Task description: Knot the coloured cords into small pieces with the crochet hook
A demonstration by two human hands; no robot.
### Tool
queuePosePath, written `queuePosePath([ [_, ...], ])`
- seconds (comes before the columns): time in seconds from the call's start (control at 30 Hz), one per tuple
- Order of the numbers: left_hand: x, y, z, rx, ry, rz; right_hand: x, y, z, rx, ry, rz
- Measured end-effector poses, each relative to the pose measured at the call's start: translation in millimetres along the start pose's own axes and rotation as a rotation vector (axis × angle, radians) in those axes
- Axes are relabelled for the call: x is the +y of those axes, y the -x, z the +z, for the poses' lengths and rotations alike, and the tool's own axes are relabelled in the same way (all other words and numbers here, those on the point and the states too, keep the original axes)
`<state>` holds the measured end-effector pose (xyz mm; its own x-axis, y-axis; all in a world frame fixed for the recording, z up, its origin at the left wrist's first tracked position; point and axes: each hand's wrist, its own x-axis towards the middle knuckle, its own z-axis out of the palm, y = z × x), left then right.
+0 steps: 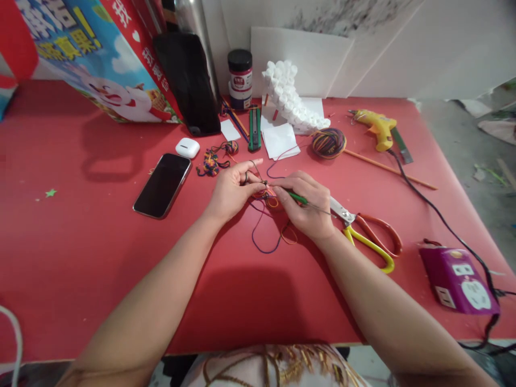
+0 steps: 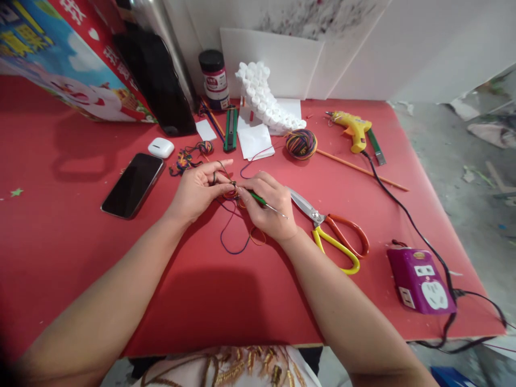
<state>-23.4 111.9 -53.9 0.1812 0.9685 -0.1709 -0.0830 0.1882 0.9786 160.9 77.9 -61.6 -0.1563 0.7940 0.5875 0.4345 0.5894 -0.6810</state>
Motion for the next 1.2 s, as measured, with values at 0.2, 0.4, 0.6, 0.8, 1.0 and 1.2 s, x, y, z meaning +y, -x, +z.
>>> queuePosePath([
  [0.2, -3.2, -0.7, -2.4, -0.031, -0.127, 0.033, 0.7, -6.2, -10.6, -0.024, -0.119, 0.209],
  [0.4, -4.4, -1.3, -4.7, -0.09, -0.159, 0.063, -1.8, -12.2, -15.9, -0.004, -0.297, 0.45],
  [0.6, -3.3, -1.2, -5.3, -0.123, -0.14, 0.094, 4.3, -9.7, -12.8, 0.033, -0.596, 0.733],
  [0.8, -0.8, 1.4, -1.9, -0.132, 0.028, 0.014, 3.7, -10.6, -9.1, 0.082, -0.74, 0.802],
  [1.0, 1.0, 5.9, 8.7, -0.071, 0.304, -0.059, -6.3, -11.0, 3.7, 0.214, -0.862, 0.776],
  [1.2, -4.5, 7.7, 17.3, -0.036, 0.448, -0.069, -11.6, -6.6, 15.9, 0.288, -0.951, 0.783],
])
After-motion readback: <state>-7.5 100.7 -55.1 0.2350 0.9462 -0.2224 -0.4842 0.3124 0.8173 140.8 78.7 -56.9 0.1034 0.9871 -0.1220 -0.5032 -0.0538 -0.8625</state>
